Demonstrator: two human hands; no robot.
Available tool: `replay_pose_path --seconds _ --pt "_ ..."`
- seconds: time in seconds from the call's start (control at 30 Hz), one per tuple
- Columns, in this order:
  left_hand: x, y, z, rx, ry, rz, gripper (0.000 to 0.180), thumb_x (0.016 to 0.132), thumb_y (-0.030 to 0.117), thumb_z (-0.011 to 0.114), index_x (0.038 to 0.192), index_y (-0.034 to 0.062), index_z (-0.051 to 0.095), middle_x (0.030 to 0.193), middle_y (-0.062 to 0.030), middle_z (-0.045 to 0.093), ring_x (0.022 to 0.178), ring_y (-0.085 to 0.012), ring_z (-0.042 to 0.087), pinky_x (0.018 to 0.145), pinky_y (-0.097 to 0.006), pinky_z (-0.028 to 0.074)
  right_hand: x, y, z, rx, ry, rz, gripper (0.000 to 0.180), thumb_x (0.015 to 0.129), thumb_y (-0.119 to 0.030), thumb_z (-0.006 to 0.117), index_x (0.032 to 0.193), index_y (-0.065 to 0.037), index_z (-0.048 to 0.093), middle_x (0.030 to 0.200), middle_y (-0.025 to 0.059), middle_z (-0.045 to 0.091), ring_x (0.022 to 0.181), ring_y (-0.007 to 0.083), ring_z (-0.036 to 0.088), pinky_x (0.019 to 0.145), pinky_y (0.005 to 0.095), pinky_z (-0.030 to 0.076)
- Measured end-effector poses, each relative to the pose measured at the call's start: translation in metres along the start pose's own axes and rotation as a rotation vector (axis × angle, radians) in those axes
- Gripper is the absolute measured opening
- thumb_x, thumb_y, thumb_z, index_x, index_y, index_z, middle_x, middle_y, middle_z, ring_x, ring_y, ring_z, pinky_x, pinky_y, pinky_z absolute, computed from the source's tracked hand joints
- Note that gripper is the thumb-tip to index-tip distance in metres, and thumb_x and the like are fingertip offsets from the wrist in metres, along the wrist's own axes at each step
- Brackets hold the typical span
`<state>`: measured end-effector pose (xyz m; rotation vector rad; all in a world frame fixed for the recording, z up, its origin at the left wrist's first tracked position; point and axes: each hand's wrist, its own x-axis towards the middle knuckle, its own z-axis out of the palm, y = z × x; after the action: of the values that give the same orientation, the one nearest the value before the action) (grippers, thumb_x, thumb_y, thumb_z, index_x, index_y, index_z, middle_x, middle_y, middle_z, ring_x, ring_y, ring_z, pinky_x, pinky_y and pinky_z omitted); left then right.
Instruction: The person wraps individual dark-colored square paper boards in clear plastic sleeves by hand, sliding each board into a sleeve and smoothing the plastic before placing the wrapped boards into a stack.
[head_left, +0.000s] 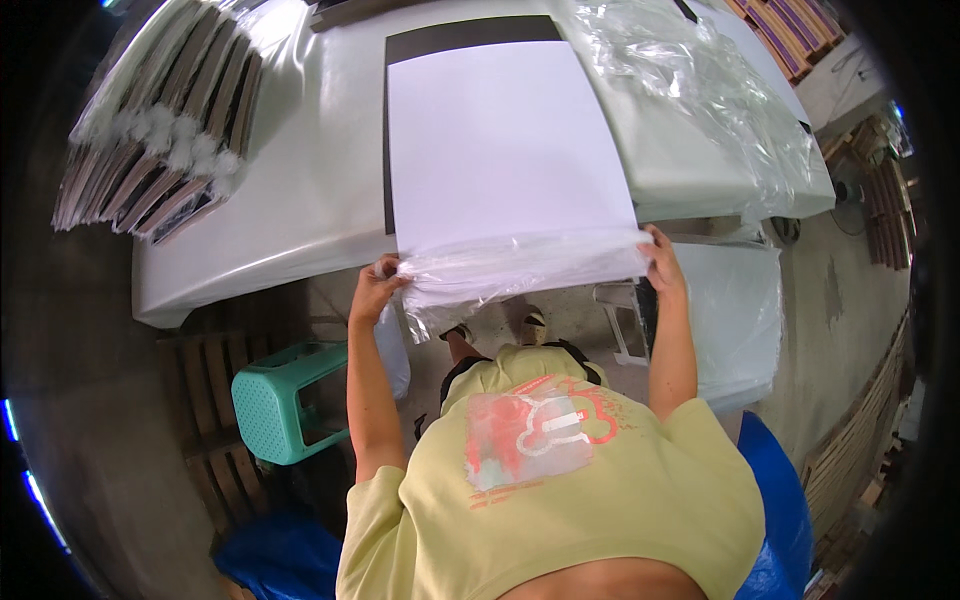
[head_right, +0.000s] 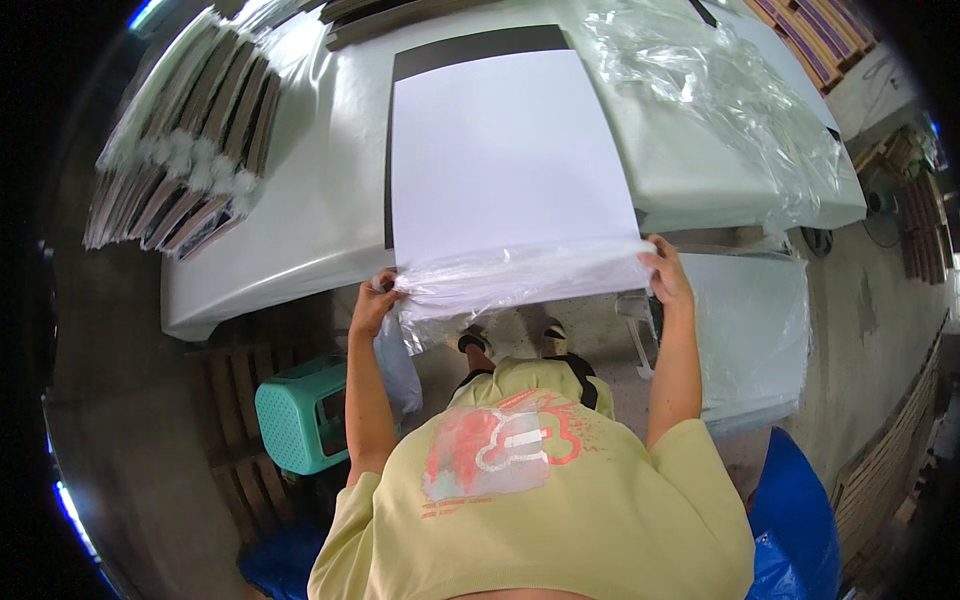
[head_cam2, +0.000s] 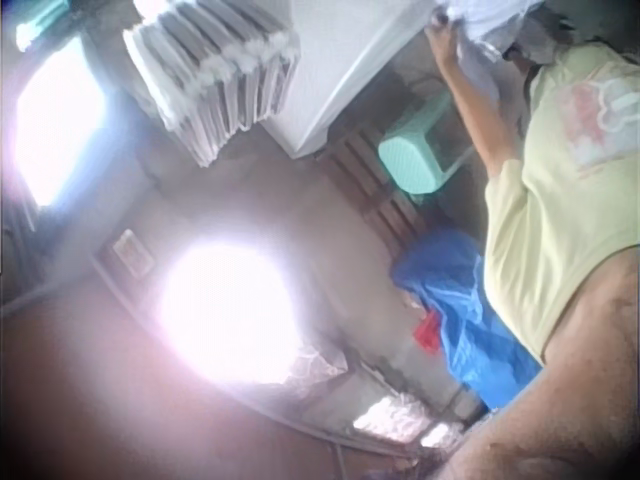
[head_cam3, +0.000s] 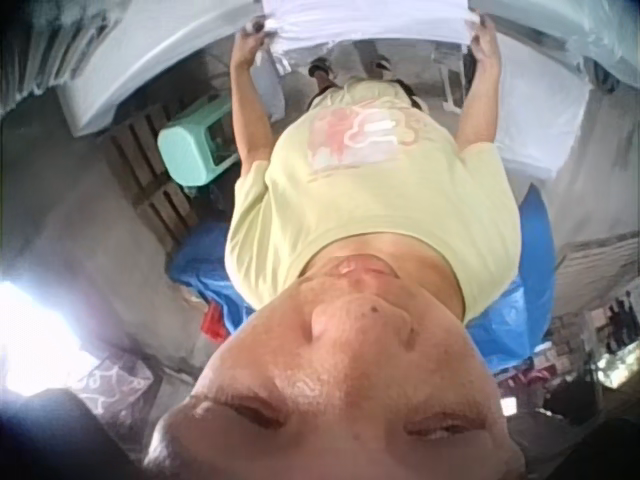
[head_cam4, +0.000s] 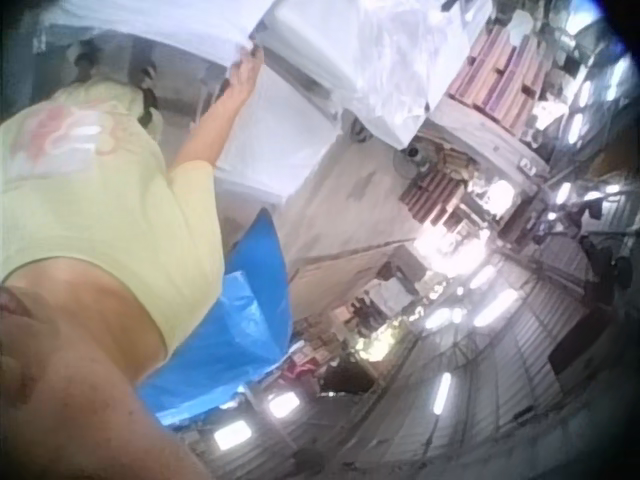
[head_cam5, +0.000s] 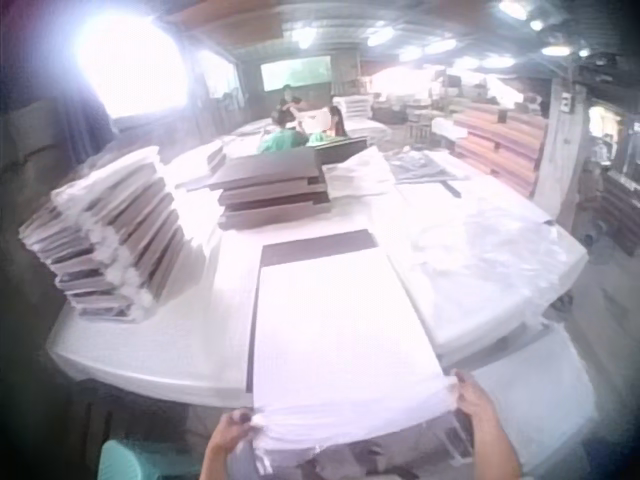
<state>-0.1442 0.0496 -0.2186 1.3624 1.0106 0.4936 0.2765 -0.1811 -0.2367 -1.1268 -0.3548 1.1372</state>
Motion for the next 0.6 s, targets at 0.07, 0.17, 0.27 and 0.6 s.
replay_pose_path --seconds 0.07,0.17,0.27,0.6 --pt "0.007 0.006 0.001 -0.054 0.055 -0.028 0.011 0.074 0.01 0.063 0.083 0.0041 0.06 0.072 0.0031 0.054 0.062 -0.0044 0.045 0.051 -0.018 0.033 0.011 0.003 0.005 -0.016 -0.02 0.071 0.021 0.065 0.006 0.061 0.075 -0.009 0.05 0.075 -0.0015 0.052 0.071 0.009 0.05 0.062 0.0205 0.04" --pt "0.017 0.002 -0.015 -0.106 0.087 -0.05 0.015 0.076 0.016 0.062 0.086 0.0043 0.059 0.07 0.0048 0.053 0.056 -0.0023 0.041 0.049 -0.017 0.029 0.013 -0.017 0.013 -0.044 -0.012 -0.09 0.023 0.065 0.005 0.062 0.08 -0.009 0.051 0.08 -0.0013 0.054 0.076 0.0091 0.051 0.068 0.0216 0.041" --pt "0.02 0.028 -0.012 -0.262 -0.04 -0.025 0.025 0.075 0.015 0.062 0.094 0.0012 0.057 0.079 -0.0007 0.057 0.066 -0.0077 0.051 0.058 -0.02 0.039 0.015 -0.029 0.007 -0.142 -0.163 -0.019 0.03 0.065 0.004 0.063 0.09 -0.008 0.052 0.085 0.0001 0.056 0.081 0.0108 0.054 0.073 0.025 0.044" --pt "0.008 0.126 -0.032 -0.714 -0.147 0.803 0.044 0.087 0.025 0.039 0.126 0.0055 0.034 0.113 -0.014 0.048 0.103 -0.0219 0.048 0.091 -0.035 0.038 0.005 -0.118 0.056 0.724 -0.317 -0.839 0.068 0.08 -0.034 0.05 0.133 -0.003 0.021 0.134 0.0069 0.032 0.117 0.0188 0.038 0.098 0.0356 0.03"
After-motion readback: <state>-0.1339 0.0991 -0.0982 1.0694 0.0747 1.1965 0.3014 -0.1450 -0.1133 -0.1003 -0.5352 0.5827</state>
